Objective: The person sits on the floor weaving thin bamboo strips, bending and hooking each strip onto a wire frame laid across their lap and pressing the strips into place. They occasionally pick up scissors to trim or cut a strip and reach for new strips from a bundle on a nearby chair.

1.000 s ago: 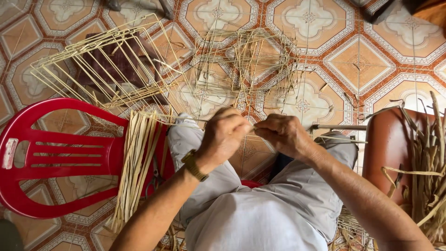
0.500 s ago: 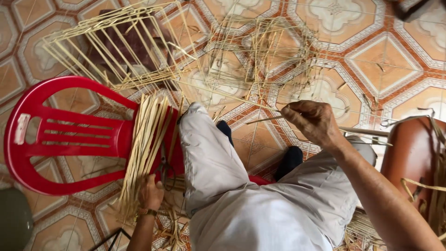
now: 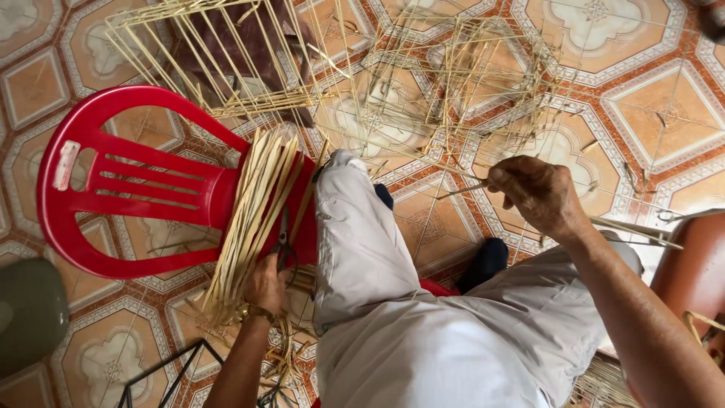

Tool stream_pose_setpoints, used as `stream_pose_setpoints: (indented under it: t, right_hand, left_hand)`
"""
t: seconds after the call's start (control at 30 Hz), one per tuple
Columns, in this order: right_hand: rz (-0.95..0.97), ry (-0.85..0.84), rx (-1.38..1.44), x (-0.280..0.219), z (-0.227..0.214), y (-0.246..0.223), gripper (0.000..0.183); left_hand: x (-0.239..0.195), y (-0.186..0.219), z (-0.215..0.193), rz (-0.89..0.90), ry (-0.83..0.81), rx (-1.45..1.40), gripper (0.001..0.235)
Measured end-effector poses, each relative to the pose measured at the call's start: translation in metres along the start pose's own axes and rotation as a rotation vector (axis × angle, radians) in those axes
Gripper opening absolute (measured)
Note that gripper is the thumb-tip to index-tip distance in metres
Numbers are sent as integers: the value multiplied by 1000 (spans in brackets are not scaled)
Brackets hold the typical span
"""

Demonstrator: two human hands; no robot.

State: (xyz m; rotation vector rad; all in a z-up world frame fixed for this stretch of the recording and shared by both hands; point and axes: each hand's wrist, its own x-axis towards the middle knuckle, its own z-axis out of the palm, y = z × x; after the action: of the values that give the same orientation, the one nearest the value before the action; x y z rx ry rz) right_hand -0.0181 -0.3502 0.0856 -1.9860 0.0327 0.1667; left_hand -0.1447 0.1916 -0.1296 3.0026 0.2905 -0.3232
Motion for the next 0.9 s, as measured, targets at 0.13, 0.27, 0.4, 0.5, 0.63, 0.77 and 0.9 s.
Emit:
stream_pose_setpoints:
  t: [0.13, 0.27, 0.4, 0.5, 0.63, 0.77, 0.9]
  right_hand:
    - [-24, 26, -72, -4, -2, -8, 32]
    - [52, 39, -112, -9, -9, -9, 31]
    - [63, 26, 257, -14, -19, -11, 33]
    - [-20, -64, 272, -23, -18, 2, 47]
    - [-125, 38, -169, -36, -11, -8, 45]
    - [-124, 162, -116, -42, -8, -5, 34]
    - [-196, 259, -17, -50, -8, -3, 26]
  left_hand:
    - [2, 41, -78, -303, -310, -302, 80]
    - [-24, 27, -73, -373, -224, -667, 70]
    - [-68, 87, -158, -434, -137, -913, 79]
    - [-89, 126, -172, -169, -209, -1307, 77]
    - [-97, 195, -172, 302, -596, -1546, 71]
    - [-85, 257, -189, 540, -1149, -1770, 72]
    - [-73, 293, -193, 583, -1430, -2001, 71]
